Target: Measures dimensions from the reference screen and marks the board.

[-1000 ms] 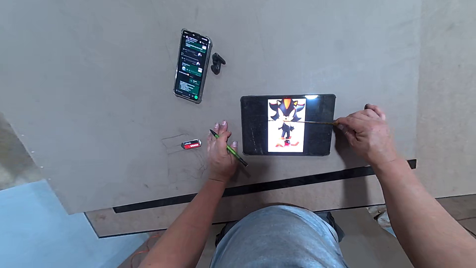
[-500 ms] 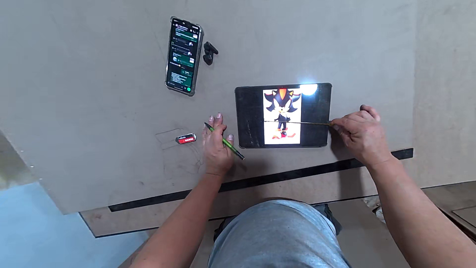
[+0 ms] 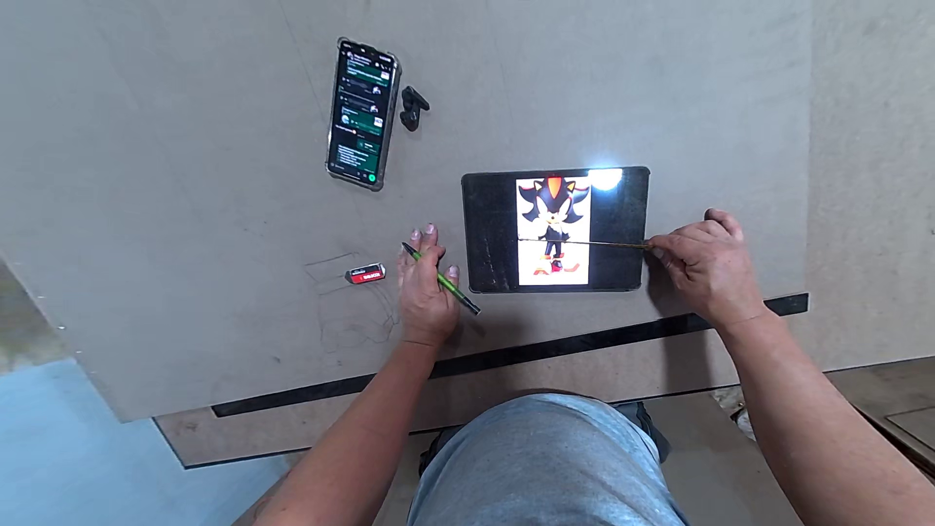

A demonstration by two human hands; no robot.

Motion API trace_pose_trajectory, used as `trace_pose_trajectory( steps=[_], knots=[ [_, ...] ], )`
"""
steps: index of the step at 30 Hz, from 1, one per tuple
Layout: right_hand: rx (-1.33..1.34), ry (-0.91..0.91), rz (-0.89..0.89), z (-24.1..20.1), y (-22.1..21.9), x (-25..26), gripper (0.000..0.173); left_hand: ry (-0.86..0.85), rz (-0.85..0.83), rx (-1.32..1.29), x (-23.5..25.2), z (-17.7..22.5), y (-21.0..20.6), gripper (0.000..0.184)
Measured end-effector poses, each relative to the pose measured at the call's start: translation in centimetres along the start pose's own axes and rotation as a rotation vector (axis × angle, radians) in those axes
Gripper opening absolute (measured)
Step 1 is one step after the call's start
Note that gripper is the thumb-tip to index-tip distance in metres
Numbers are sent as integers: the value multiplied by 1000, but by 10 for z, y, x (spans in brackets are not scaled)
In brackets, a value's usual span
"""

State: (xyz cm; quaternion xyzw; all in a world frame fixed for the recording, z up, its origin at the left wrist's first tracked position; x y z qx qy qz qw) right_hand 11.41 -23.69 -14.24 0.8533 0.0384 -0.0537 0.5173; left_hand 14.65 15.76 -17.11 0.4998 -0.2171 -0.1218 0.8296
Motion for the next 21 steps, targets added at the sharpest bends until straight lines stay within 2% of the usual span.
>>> trace_pose_trajectory(
  steps=[8,12,16,18,21],
  knots=[
    [10,6,-2,-1,0,1,29,21,-20,-38,0,-2,1,40],
    [93,-29,1,-4,11,-13,25,141,-81,-126,-17,24,7,50],
    [173,-222,-35,0,12,-57,34,286,-73,-248,-53,62,-2,48],
    [249,-303,-62,-4,12,-86,35,357,-80,-289,-54,72,-5,48],
    [466,-434,-180,-24,6,-124,30,284,-300,-407,-44,81,-14,47]
  ],
)
Point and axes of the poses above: each hand's wrist, its own x-axis towards the middle knuckle, its own y-axis out of the back of the hand, z = x × y, the point moved 8 cm from there along x, towards the middle knuckle, and after that the axes turned 12 degrees about -y, right-handed, at the moved point
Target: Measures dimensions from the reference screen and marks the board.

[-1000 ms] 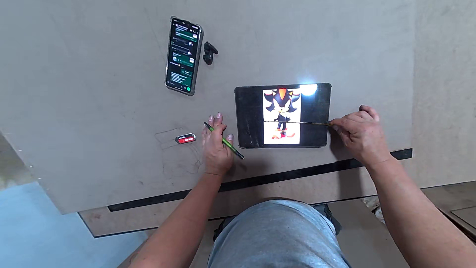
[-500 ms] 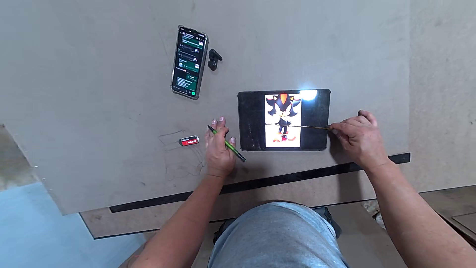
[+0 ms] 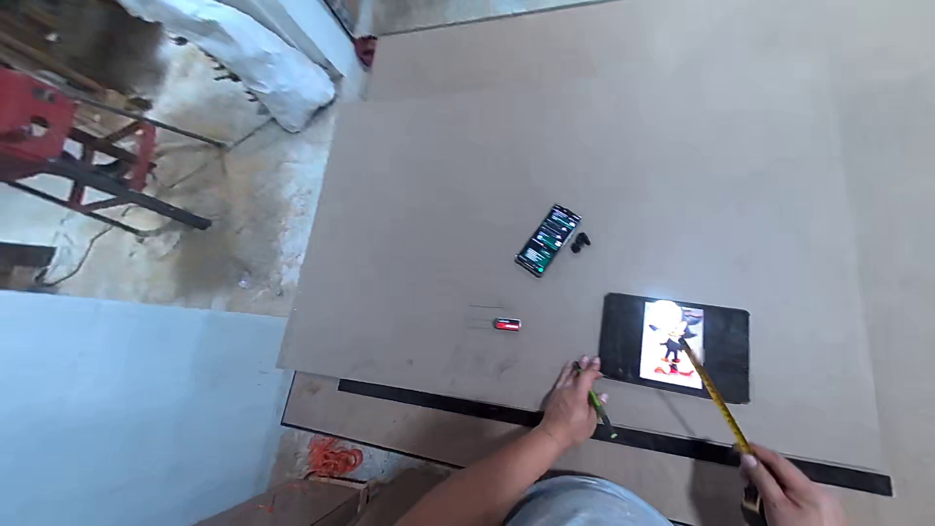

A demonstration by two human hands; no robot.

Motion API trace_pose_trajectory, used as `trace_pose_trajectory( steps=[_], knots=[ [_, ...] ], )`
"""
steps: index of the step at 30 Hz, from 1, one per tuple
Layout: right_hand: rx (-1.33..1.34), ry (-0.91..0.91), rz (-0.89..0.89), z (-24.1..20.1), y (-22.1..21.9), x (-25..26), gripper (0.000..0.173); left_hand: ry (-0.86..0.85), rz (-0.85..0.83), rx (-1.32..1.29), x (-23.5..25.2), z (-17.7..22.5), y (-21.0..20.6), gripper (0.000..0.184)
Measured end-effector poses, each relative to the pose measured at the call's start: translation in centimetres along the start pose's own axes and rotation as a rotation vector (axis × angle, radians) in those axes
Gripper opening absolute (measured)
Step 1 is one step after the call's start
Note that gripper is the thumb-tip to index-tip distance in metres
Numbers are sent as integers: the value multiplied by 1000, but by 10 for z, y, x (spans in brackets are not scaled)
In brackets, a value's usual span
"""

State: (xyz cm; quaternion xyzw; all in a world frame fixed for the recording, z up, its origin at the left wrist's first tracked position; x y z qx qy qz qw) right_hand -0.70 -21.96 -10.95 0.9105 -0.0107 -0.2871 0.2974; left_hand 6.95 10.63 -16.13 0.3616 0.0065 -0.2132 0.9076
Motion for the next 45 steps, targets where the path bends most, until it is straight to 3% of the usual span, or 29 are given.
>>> trace_pose_trajectory(
  steps=[3,7,12,17,20,25,28,30,32,36,42,45],
  knots=[
    [252,-70,-91,-1,-30,-29,26,-92,-216,-52,10,11,6,48],
    [376,-131,-252,-17,-76,-53,24,30,-224,-277,-8,21,27,47],
    [297,-97,-491,-62,-137,-71,24,47,-221,-625,-70,34,30,38],
    [218,-10,-703,-96,-193,-76,24,122,168,-950,-130,17,49,23],
    [159,36,-822,-108,-226,-77,27,230,370,-960,-155,-8,84,23],
    [152,43,-848,-125,-268,-95,27,359,751,-667,-181,-92,231,25],
    [165,-3,-792,-133,-290,-102,27,330,864,-565,-167,-129,314,28],
    [203,-51,-702,-141,-309,-100,26,233,752,-497,-131,-153,338,26],
    [324,-128,-576,-148,-334,-98,25,187,471,-245,-87,-172,338,27],
    [543,-312,-307,-152,-388,-99,28,152,49,162,-31,-183,299,54],
    [513,-497,-141,-157,-424,-102,25,-473,-167,365,21,-181,223,58],
    [499,-551,-108,-159,-432,-105,22,-616,-187,382,27,-190,204,51]
  ],
)
Point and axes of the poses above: each hand's wrist, its own x-axis towards the middle knuckle, its own y-axis out of the back of the hand, z = x × y, the point moved 8 cm from there along x, towards the middle knuckle, and after that the axes turned 12 degrees about -y, right-handed, at the moved point
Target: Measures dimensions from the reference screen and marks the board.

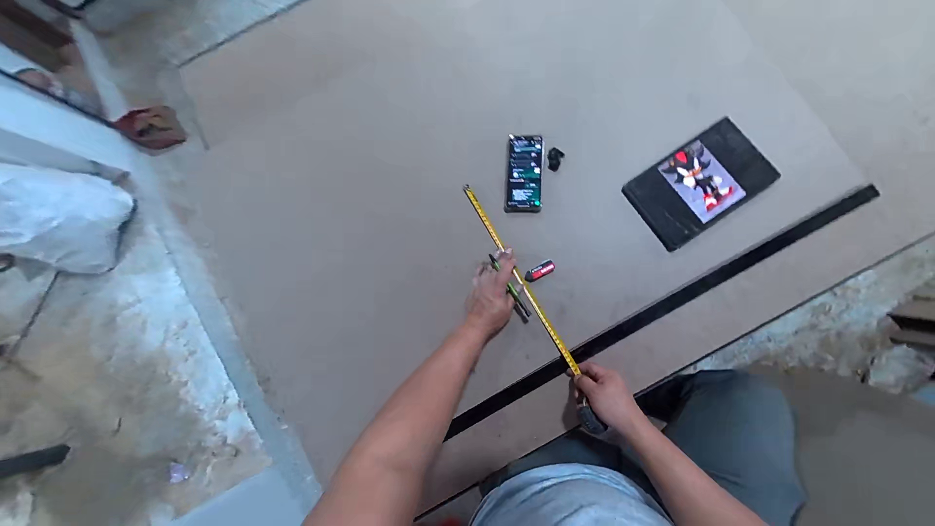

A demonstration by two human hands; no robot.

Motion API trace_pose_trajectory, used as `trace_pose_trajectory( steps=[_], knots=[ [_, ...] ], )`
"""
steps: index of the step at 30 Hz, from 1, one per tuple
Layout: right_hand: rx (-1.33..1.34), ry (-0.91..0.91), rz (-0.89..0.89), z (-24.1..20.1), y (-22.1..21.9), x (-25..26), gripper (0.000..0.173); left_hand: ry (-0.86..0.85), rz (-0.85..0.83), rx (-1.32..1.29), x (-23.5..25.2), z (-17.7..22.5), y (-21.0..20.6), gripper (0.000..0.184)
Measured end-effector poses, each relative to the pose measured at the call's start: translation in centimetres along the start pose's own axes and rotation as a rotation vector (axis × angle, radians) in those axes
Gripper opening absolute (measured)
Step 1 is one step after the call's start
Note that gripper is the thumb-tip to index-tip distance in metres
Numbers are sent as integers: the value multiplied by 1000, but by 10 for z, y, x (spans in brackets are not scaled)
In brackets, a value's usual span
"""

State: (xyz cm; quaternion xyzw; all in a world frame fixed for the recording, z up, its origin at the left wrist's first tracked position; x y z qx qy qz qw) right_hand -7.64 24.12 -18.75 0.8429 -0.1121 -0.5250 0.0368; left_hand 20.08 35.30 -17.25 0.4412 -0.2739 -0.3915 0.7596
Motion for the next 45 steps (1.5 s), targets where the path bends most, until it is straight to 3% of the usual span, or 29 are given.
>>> trace_pose_trajectory(
  steps=[6,14,20,30,35,45],
  knots=[
    [94,-11,90,-8,-3,-1,24,-40,57,39,-2,-1,0,44],
    [118,-111,98,-34,1,10,16,-77,92,27,-4,1,2,59],
    [31,-101,126,-36,6,18,29,-122,93,43,-4,7,3,53],
    [-39,-115,128,-38,9,20,25,-173,118,49,-4,11,4,49],
    [-9,-131,89,-36,7,19,23,-272,59,-30,-27,39,-7,34],
    [-35,-138,125,-35,6,20,22,-307,12,-41,-36,53,-17,31]
  ],
)
Point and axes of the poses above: each hand's wrist, its own x-axis towards the middle knuckle, its own y-axis out of the back of the hand, z = x × y, the point moved 8 cm from there along x, towards the middle knuckle, and after that the axes turned 12 degrees about -y, right-handed, at the moved point
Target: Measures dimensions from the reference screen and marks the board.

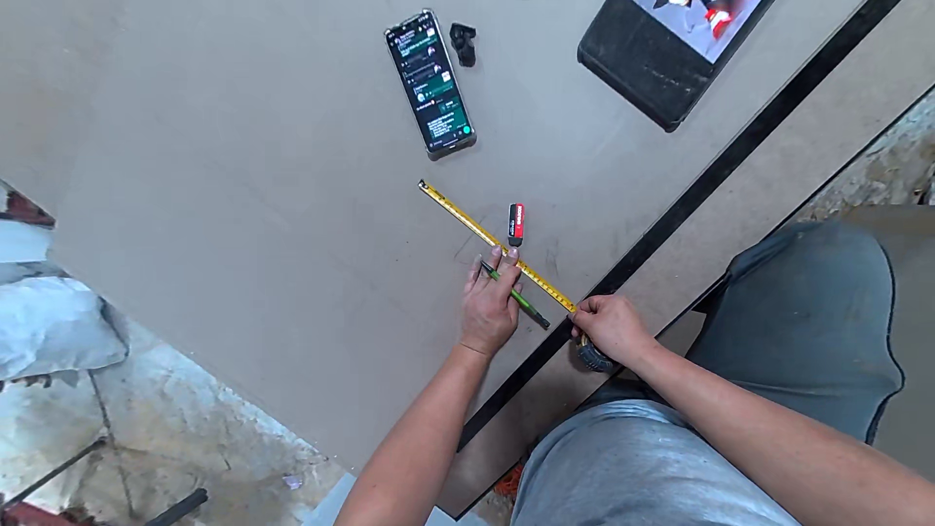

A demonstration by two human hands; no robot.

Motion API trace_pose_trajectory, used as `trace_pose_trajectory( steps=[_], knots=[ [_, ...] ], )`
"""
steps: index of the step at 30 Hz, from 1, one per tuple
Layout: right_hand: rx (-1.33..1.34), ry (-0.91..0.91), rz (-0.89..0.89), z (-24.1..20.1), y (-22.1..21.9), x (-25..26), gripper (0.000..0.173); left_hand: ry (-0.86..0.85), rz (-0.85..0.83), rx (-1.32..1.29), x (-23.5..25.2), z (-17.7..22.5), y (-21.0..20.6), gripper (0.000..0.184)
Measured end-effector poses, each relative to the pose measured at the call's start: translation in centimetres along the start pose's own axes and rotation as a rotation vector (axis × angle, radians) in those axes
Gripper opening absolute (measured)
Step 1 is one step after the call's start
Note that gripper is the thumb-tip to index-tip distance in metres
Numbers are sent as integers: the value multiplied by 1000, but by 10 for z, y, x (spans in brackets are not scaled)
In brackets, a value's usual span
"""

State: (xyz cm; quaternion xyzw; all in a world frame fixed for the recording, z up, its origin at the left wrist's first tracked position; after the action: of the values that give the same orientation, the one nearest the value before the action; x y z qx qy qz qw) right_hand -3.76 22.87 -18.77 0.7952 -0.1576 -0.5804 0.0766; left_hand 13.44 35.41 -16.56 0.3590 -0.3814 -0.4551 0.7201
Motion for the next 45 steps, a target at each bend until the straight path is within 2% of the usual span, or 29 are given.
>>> trace_pose_trajectory(
  steps=[10,18,30,45],
  knots=[
    [25,-2,58,0,-1,-4,23,-66,-3,20,2,3,1,27],
    [131,-77,94,6,-1,-10,12,-110,3,-11,0,7,1,28],
    [49,-58,179,0,-1,-12,15,-129,12,-13,-4,7,0,30],
    [12,-97,164,-4,-1,-12,17,-114,45,-9,-1,6,2,25]
  ],
)
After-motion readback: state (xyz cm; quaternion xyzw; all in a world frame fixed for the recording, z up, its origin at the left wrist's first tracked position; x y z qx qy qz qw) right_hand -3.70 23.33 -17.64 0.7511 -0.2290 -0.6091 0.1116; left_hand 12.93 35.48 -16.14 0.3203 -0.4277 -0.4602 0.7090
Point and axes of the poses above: each hand's wrist, its own x-axis towards the middle knuckle, its own y-axis out of the back of the hand, z = x × y, the point moved 8 cm from there along x, towards the middle knuckle, and after that the axes turned 12 degrees about -y, right-handed, at the moved point
